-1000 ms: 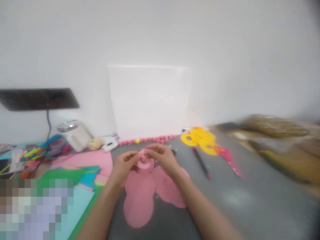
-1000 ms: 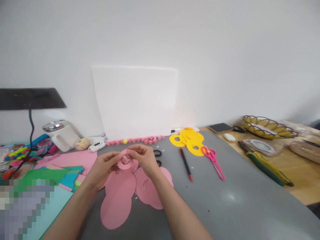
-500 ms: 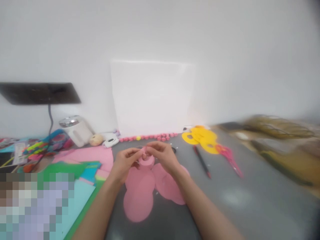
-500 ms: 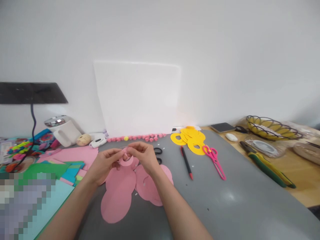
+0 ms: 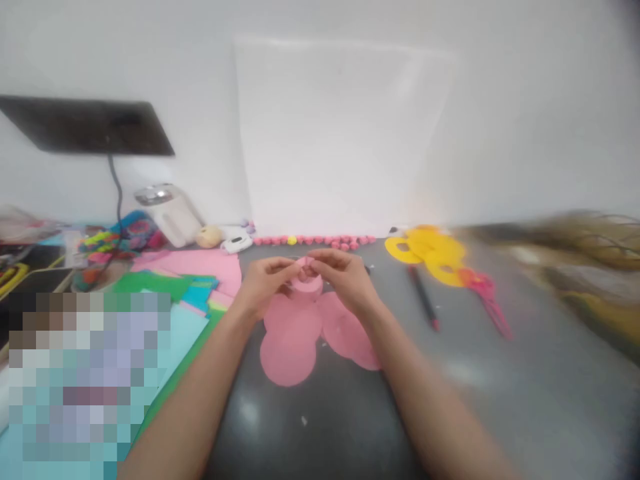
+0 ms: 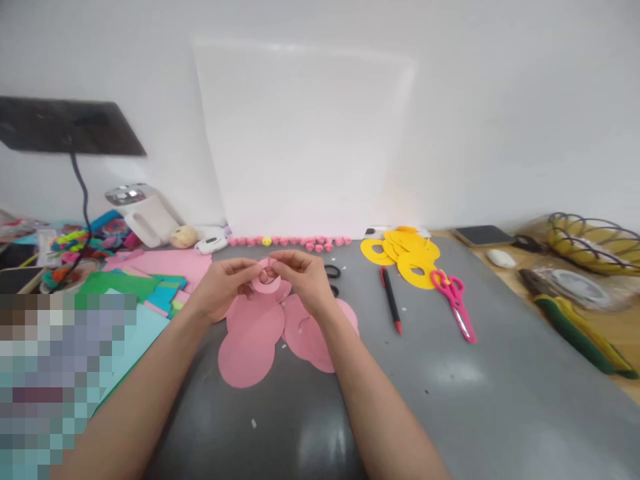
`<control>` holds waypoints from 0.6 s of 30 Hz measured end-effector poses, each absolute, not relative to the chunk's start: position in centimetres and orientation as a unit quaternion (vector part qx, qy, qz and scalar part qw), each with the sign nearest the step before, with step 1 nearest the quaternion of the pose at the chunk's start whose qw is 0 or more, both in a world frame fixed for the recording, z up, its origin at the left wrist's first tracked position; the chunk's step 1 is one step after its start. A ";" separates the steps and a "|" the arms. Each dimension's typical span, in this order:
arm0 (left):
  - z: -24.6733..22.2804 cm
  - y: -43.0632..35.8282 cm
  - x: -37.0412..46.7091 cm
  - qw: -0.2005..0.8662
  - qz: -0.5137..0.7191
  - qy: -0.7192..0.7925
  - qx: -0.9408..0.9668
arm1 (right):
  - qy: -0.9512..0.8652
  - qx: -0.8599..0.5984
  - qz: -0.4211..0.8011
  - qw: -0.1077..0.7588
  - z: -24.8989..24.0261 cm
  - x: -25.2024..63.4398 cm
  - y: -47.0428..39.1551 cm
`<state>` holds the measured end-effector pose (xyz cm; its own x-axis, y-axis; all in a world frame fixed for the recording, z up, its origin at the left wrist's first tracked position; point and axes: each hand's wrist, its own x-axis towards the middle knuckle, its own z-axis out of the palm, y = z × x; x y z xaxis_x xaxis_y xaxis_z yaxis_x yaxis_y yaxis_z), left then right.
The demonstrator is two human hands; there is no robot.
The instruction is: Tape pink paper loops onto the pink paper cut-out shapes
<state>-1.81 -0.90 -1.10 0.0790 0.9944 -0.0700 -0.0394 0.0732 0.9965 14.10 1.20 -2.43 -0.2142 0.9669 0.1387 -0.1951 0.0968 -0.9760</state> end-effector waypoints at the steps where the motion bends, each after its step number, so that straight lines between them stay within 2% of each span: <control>1: -1.2 -0.9 -1.8 0.543 0.477 0.490 0.488 | -0.535 -0.360 0.564 0.515 -2.5 14.2 1.2; 7: -1.6 -0.7 -1.2 0.538 0.479 0.472 0.508 | -0.561 -0.323 0.556 0.521 -2.5 14.6 1.1; 18: -1.5 -0.6 -0.5 0.497 0.461 0.514 0.526 | -0.583 -0.363 0.521 0.507 -1.9 14.8 0.7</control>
